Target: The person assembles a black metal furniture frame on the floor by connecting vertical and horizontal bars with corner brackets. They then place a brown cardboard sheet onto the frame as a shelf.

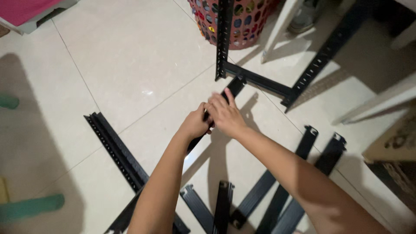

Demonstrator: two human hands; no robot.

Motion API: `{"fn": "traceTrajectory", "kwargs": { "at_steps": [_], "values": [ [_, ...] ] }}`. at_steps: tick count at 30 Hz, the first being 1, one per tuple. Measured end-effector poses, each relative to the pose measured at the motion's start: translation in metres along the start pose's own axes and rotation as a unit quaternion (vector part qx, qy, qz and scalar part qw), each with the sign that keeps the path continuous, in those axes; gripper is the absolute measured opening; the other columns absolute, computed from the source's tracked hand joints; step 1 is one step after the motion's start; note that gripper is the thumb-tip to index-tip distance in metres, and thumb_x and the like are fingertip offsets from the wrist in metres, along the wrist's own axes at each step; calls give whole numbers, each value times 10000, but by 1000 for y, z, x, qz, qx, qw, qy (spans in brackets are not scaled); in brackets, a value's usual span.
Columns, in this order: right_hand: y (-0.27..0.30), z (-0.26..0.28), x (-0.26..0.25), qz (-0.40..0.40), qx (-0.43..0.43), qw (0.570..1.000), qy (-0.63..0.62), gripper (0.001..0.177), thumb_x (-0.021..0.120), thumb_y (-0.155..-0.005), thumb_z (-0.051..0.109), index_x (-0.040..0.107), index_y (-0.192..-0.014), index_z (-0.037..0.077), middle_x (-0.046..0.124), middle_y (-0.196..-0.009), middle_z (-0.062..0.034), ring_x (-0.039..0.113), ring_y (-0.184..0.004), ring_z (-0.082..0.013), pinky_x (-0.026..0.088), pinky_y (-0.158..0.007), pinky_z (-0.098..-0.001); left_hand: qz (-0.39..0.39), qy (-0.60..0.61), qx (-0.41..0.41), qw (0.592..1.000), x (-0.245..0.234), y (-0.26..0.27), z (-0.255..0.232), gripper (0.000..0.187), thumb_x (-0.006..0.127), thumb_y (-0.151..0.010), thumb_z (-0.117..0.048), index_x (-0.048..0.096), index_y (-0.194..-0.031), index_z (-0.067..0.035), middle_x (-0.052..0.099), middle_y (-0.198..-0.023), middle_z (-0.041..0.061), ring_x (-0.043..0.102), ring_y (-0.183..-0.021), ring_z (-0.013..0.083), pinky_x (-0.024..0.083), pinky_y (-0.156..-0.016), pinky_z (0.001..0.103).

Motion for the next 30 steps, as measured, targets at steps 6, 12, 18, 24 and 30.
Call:
{"fn": "traceTrajectory", "kwargs": {
  "at_steps": [6, 12, 18, 24, 30],
  "values": [
    [-20, -112, 15, 59, 176, 981, 51, 818, 747, -765, 267, 404, -1476, 53, 305, -1574, -239, 237, -1492, -403, 112, -1163, -641, -99, -274, -82, 953, -36, -53, 0, 322, 415, -1076, -389, 578, -1208, -145, 729, -928, 183, 704, -883, 384, 542, -746, 525],
    [-39, -194, 71, 86, 308, 947, 33, 624, 644, -909, 150, 440, -1498, 112, 499, -1453, -192, 371, -1429, -363, 184, -1172, -650, -135, -305, -50, 941, -31, -92, 11, 290, 445, -1064, -319, 534, -1271, -136, 735, -935, 189, 710, -889, 386, 542, -748, 522],
    [-26, -207, 87, 5, 295, 955, -1, 527, 604, -965, 78, 537, -1480, 169, 603, -1165, -137, 518, -1146, -336, 316, -1027, -545, -140, -309, -54, 939, -25, -115, 16, 188, 464, -1038, -241, 534, -1138, -99, 734, -878, 189, 714, -847, 390, 552, -711, 522],
    [-24, -206, 84, 8, 336, 942, -2, 730, 626, -803, -65, 574, -1460, 251, 613, -1155, -92, 518, -1153, -308, 322, -1015, -475, -127, -307, -62, 941, -16, -105, 18, 190, 451, -1051, -252, 507, -1133, -90, 728, -857, 203, 720, -826, 402, 549, -690, 526],
    [-26, -202, 82, -12, 326, 945, 12, 732, 664, -810, -50, 576, -1465, 265, 602, -1117, -66, 520, -1123, -285, 320, -1002, -458, -142, -324, -45, 934, -15, -90, 21, 226, 435, -1073, -300, 509, -1121, -93, 722, -817, 197, 716, -784, 408, 547, -667, 535]
  ]
}}
Point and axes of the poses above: each hand's wrist, its own y-axis away from the middle knuckle, its own x-axis out of the palm, z = x × y, the point moved 7 cm from there along -y, towards the middle knuckle
